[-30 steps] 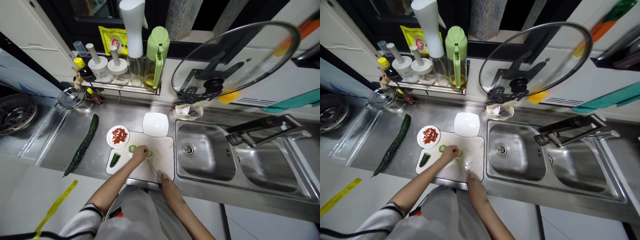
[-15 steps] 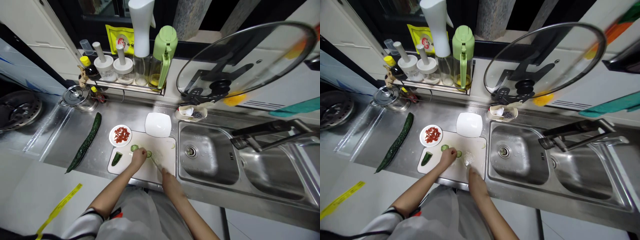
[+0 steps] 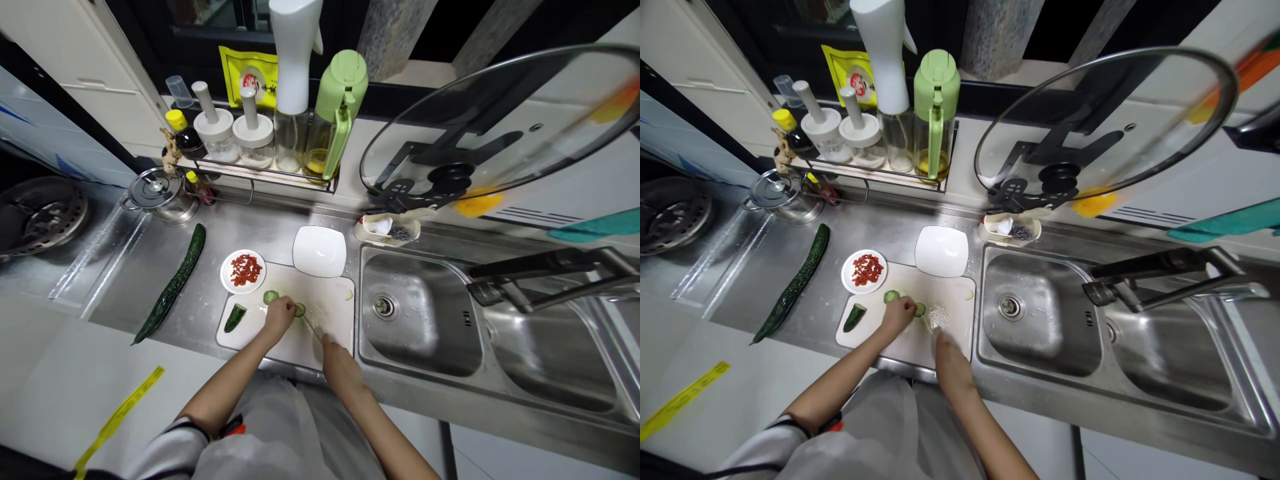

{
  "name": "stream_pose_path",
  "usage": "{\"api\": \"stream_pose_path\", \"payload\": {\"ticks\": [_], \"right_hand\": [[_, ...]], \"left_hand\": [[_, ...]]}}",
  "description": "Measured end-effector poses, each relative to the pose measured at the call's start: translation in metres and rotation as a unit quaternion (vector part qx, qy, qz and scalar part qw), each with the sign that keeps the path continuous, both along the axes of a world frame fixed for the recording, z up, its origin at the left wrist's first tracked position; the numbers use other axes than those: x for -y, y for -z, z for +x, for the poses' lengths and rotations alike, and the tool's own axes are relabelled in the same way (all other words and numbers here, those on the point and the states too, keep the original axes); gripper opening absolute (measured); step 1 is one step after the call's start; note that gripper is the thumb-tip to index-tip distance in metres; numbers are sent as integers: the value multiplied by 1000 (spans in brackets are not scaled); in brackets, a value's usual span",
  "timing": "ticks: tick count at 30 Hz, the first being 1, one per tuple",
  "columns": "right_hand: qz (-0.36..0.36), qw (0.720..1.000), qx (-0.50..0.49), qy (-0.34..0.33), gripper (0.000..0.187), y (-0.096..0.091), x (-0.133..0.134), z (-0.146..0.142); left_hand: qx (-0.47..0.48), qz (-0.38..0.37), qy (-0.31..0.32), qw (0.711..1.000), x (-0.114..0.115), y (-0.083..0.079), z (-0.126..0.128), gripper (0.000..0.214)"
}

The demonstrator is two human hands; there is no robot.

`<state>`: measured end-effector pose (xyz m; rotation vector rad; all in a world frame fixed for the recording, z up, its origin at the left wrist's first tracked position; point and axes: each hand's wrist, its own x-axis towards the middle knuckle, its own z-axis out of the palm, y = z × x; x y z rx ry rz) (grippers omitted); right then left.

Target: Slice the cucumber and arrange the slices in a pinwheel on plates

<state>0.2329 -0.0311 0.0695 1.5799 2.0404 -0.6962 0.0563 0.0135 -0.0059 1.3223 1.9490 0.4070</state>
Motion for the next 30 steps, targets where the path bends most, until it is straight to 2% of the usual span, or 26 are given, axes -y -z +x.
{"api": "stream_pose_path", "payload": {"ticks": [10,13,17,23,27,30], "right_hand": [[-38,999,10,8,46,2,-6,-5],[-18,1000,3,-12,46,7,-4,-4],[13,999,1,-40,48,10,5,3],[-34,999,16,-5,47,5,20,23],[-65,998,16,18,48,5,25,28],[-61,998,3,24,50,9,26,30]], "left_hand": [[0,-6,1,1000,-1,5,0,18],[2,-2,3,1000,0,4,0,18],[5,7,-3,1000,0,3,0,18],[20,19,-4,1000,4,-3,1,16],[14,61,-15,998,10,-11,-11,16],[-10,84,-53,995,14,-15,-28,17]]}}
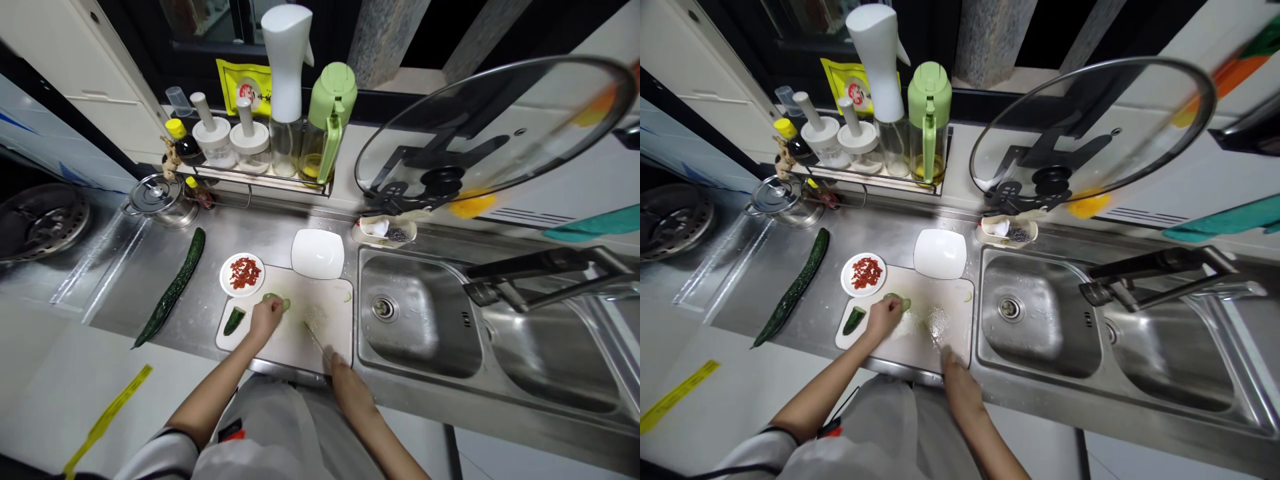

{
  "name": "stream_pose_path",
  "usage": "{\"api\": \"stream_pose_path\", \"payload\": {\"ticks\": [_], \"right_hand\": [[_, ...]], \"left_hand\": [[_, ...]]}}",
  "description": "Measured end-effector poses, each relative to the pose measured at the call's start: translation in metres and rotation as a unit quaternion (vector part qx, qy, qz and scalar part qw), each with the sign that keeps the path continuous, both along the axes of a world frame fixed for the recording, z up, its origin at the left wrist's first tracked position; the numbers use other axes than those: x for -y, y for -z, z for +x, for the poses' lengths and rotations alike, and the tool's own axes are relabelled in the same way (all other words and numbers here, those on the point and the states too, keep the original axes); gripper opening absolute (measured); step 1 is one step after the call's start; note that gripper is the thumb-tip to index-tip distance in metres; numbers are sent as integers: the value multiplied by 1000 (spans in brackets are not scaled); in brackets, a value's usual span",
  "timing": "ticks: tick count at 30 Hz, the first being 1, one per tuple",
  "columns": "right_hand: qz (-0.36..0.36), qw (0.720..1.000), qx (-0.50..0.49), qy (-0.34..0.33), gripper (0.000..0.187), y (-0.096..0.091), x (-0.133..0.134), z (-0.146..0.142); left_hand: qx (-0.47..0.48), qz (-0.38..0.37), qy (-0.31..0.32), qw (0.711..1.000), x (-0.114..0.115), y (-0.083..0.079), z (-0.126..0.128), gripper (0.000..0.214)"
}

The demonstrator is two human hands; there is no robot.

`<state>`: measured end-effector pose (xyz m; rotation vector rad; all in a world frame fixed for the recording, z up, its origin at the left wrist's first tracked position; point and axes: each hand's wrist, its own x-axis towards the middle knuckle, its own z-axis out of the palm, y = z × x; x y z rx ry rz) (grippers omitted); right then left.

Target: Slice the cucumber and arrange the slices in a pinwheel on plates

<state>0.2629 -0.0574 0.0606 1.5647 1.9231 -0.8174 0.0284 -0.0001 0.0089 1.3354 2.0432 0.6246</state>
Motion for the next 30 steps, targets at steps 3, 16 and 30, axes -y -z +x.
{"api": "stream_pose_path", "payload": {"ticks": [3,16,30], "right_hand": [[3,1000,-14,10,51,4,2,2],[31,999,-13,-8,59,12,8,8],[233,922,-260,166,47,36,18,27]], "left_hand": [[-13,-8,-40,999,1,-3,-17,17],[-40,-19,-93,995,2,6,-35,15],[-77,40,-32,996,7,14,-34,24]]}}
